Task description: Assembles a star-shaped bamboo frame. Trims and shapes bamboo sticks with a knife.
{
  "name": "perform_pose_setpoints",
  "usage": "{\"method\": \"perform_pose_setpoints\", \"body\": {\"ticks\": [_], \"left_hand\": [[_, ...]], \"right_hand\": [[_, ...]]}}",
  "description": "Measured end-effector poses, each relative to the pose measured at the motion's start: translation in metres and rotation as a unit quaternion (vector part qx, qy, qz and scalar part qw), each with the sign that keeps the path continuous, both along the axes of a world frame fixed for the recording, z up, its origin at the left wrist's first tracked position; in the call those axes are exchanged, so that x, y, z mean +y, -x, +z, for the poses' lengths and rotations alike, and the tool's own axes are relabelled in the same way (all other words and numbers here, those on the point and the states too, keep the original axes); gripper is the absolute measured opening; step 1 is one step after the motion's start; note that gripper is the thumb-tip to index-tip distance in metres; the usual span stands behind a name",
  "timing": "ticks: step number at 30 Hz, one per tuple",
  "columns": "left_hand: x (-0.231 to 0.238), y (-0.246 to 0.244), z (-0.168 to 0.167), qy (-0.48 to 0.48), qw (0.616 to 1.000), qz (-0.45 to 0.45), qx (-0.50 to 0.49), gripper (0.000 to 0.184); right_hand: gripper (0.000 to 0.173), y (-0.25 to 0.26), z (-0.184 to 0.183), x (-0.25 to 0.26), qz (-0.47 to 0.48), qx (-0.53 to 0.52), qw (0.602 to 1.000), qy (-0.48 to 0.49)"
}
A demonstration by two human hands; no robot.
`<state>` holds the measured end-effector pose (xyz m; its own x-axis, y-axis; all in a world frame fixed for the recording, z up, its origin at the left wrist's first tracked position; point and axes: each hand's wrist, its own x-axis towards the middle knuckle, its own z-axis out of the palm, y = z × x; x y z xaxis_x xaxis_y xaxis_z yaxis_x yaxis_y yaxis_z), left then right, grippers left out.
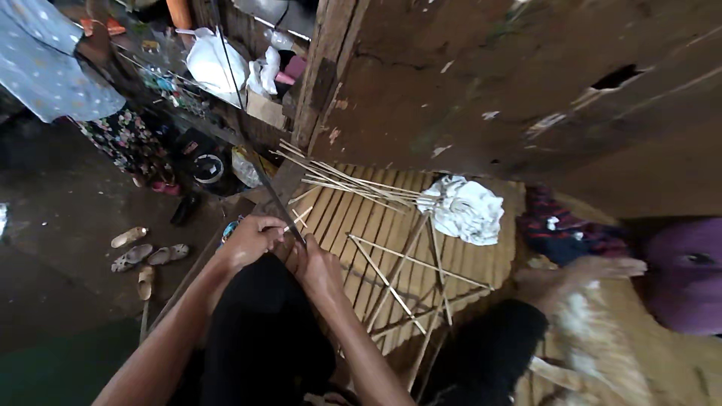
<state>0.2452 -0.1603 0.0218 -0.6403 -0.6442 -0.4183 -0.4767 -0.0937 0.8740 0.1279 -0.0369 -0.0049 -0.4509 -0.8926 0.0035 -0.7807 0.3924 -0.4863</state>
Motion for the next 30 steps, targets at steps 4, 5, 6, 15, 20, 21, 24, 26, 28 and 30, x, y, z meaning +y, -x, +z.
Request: {"method": "perform_pose_setpoints", "body": {"ticks": [4, 5, 6, 15, 20, 21, 24, 26, 28, 30], "left_hand": [[0.026, -0.001, 0.013, 0.001, 1.0, -0.01, 0.021, 0.018], [0.032, -0.001, 0.015, -0.001, 1.0, -0.014, 0.025, 0.018], [0.037, 0.001, 0.017, -0.001, 1.0, -0.019, 0.024, 0.018], [0.068, 0.003, 0.025, -0.017, 0.995, -0.087, 0.033, 0.018], [0.077, -0.001, 0.008, -0.047, 0.989, -0.106, 0.093, 0.019], [0.079, -0.001, 0.006, -0.048, 0.988, -0.111, 0.097, 0.02], [0.087, 0.0, 0.008, -0.043, 0.986, -0.124, 0.105, 0.02], [0.091, 0.002, 0.012, -0.028, 0.986, -0.126, 0.104, 0.02], [0.095, 0.003, 0.015, -0.013, 0.986, -0.125, 0.106, 0.019], [0.098, 0.004, 0.017, -0.001, 0.986, -0.123, 0.109, 0.018]], "right_hand": [[0.03, 0.001, 0.008, 0.031, 0.002, 0.001, 0.999, 0.05], [0.03, 0.001, 0.009, 0.038, 0.0, -0.002, 0.998, 0.058], [0.031, 0.003, 0.013, 0.045, -0.004, -0.016, 0.998, 0.057], [0.022, 0.029, 0.032, 0.091, -0.026, -0.43, 0.902, 0.006], [0.015, 0.033, 0.032, 0.117, -0.037, -0.654, 0.743, 0.139], [0.013, 0.034, 0.033, 0.12, -0.04, -0.654, 0.736, 0.17], [0.021, 0.038, 0.032, 0.124, -0.044, -0.558, 0.788, 0.257], [0.028, 0.041, 0.033, 0.125, -0.049, -0.507, 0.815, 0.276], [0.03, 0.04, 0.033, 0.124, -0.05, -0.474, 0.834, 0.279], [0.026, 0.036, 0.031, 0.122, -0.072, -0.433, 0.857, 0.271]]}}
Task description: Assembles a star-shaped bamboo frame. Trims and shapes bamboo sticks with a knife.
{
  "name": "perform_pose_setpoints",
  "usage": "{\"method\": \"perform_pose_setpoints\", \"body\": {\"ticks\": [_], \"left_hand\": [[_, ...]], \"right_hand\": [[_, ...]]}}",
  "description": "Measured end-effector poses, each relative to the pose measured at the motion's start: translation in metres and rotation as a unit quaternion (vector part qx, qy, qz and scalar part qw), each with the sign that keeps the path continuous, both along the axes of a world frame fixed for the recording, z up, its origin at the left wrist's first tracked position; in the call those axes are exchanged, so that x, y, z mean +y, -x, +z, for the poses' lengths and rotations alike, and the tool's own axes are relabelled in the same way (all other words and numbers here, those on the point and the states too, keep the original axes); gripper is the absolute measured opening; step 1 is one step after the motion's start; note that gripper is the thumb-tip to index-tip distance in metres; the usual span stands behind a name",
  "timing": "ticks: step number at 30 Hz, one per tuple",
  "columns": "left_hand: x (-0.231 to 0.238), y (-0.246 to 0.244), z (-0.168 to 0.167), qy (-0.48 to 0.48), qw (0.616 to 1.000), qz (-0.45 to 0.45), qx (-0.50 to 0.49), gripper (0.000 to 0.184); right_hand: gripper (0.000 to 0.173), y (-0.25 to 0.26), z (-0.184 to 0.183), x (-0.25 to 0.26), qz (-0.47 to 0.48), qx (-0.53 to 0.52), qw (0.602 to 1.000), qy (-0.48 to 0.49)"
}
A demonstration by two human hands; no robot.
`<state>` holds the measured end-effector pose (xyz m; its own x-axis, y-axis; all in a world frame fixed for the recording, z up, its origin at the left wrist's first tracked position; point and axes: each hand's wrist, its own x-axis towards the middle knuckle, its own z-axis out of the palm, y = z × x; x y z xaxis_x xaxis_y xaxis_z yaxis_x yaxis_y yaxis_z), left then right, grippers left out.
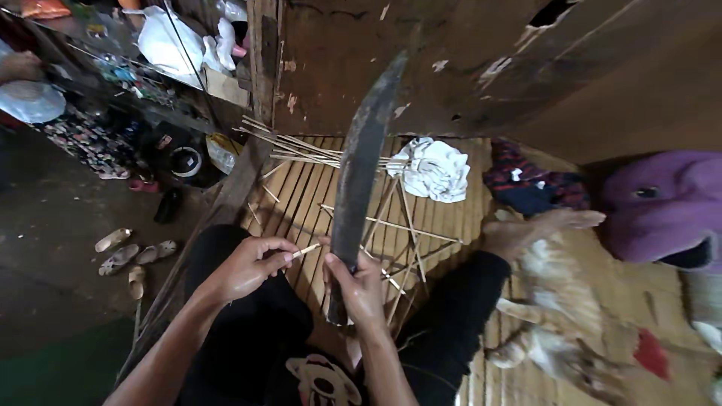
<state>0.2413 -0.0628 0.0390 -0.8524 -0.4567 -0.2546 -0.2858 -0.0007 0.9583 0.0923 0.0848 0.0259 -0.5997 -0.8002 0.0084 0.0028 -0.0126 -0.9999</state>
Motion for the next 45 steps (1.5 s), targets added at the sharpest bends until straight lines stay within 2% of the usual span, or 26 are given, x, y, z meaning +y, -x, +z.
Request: {"method": "perform_pose_setpoints", "body": {"ticks": [5, 16, 23, 26, 32, 35, 37, 39, 42, 45], "left_hand": [[0.005, -0.001, 0.001, 0.04, 0.999, 0.025, 0.0, 0.016], [0.021, 0.008, -0.018, 0.073, 0.986, 0.127, 0.083, 0.013], [0.041, 0.02, -0.034, 0.109, 0.962, 0.202, 0.15, 0.015], [0.045, 0.018, -0.039, 0.135, 0.96, 0.199, 0.145, 0.018], [0.041, 0.009, -0.043, 0.109, 0.976, 0.141, 0.127, 0.032], [0.028, 0.003, -0.036, 0.155, 0.973, 0.155, 0.074, 0.031], [0.009, -0.004, -0.025, 0.248, 0.956, 0.153, -0.012, 0.027], [-0.02, -0.009, -0.014, 0.33, 0.93, 0.118, -0.107, 0.02], [-0.068, -0.001, -0.008, 0.376, 0.889, 0.037, -0.258, 0.021], [-0.112, 0.021, -0.021, 0.387, 0.837, -0.086, -0.378, 0.022]], "right_hand": [[0.016, -0.005, -0.013, -0.007, -0.044, 0.055, 0.996, -0.051], [0.011, -0.015, -0.011, -0.012, -0.037, -0.135, 0.99, -0.027], [0.007, -0.031, -0.015, -0.019, -0.06, -0.19, 0.98, 0.013], [0.007, -0.029, -0.014, -0.019, -0.064, -0.186, 0.98, 0.007], [0.006, -0.026, -0.008, -0.028, -0.076, -0.192, 0.978, 0.01], [0.007, -0.022, -0.008, -0.03, -0.06, -0.154, 0.986, -0.026], [0.012, -0.013, -0.009, -0.027, -0.044, -0.079, 0.99, -0.112], [0.02, -0.001, -0.018, -0.02, -0.019, 0.033, 0.976, -0.212], [0.029, 0.013, -0.031, -0.011, 0.046, 0.213, 0.915, -0.34], [0.037, 0.01, -0.029, -0.008, 0.117, 0.314, 0.828, -0.449]]}}
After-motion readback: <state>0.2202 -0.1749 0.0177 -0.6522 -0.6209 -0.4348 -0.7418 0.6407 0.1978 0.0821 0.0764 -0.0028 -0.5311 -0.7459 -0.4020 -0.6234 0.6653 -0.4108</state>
